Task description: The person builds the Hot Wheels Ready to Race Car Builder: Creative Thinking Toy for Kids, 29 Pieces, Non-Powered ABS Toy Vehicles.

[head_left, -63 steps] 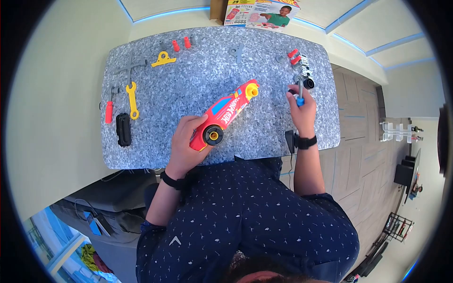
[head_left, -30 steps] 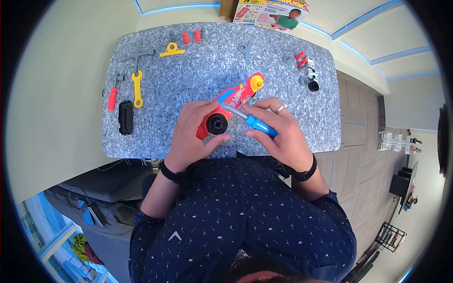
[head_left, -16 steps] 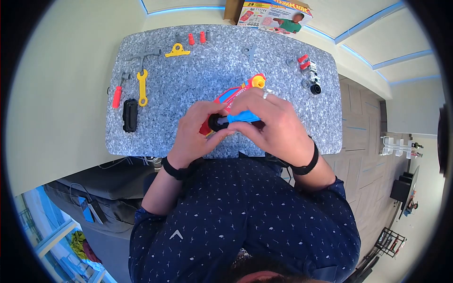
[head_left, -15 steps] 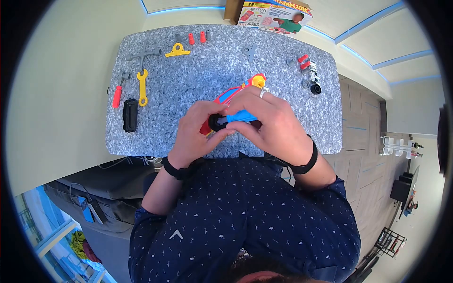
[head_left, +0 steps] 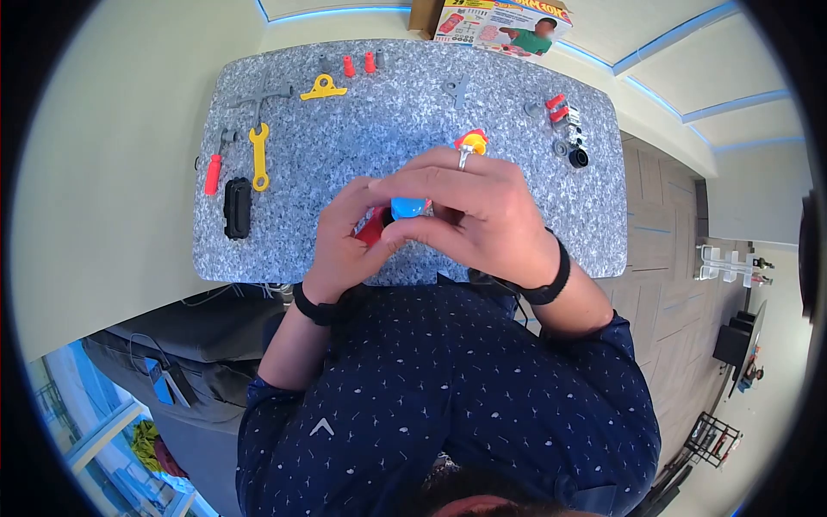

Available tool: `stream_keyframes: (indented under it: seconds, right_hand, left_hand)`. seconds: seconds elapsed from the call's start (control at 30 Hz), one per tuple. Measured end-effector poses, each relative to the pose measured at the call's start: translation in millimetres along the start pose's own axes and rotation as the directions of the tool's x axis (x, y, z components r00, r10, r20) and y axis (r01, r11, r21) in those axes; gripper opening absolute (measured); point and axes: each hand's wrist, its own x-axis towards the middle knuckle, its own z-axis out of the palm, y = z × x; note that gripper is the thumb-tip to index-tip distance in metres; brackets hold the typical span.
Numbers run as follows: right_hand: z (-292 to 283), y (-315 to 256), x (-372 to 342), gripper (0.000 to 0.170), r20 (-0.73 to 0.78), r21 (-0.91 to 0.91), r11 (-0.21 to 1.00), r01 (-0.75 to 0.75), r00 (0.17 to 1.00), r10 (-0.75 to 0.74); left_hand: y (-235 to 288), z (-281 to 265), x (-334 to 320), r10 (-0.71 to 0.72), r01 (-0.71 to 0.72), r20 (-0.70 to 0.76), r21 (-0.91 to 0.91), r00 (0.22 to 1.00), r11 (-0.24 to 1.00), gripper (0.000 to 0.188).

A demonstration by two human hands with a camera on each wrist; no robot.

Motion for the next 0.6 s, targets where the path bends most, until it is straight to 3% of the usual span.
stream_keyframes:
  seconds: [0.13, 0.3, 0.37, 0.47, 0.53, 0.6]
  right_hand:
    - [2, 0, 0, 0.034, -0.042, 0.040, 0.995, -0.089, 0.995, 0.090]
    - [12, 28, -1, 0.040, -0.112, -0.017, 0.990, 0.137, 0.984, -0.138]
    - [8, 13, -3, 0.043, -0.101, -0.041, 0.998, 0.037, 0.994, -0.041]
    - [6, 5, -1, 0.042, -0.123, 0.100, 0.994, -0.032, 0.991, 0.045]
    - [7, 23, -1, 0.042, -0.111, 0.059, 0.995, 0.085, 0.991, -0.078]
    - [8, 28, -3, 0.041, -0.107, 0.024, 0.993, 0.113, 0.988, -0.110]
  left_hand:
    - [-4, 1, -6, -0.098, 0.099, 0.016, -0.088, 0.995, 0.991, 0.041]
    - [-3, -4, -3, -0.035, 0.036, 0.025, -0.028, 0.999, 0.999, 0.046]
    - [-7, 0, -4, -0.036, 0.035, -0.003, -0.053, 0.999, 0.998, 0.047]
    - [-11, 3, -9, -0.090, 0.088, -0.015, -0.100, 0.996, 0.991, 0.047]
    - [-5, 0, -8, -0.092, 0.093, 0.008, -0.110, 0.996, 0.990, 0.047]
    - [1, -3, -4, -0.062, 0.063, 0.026, -0.037, 0.998, 0.997, 0.047]
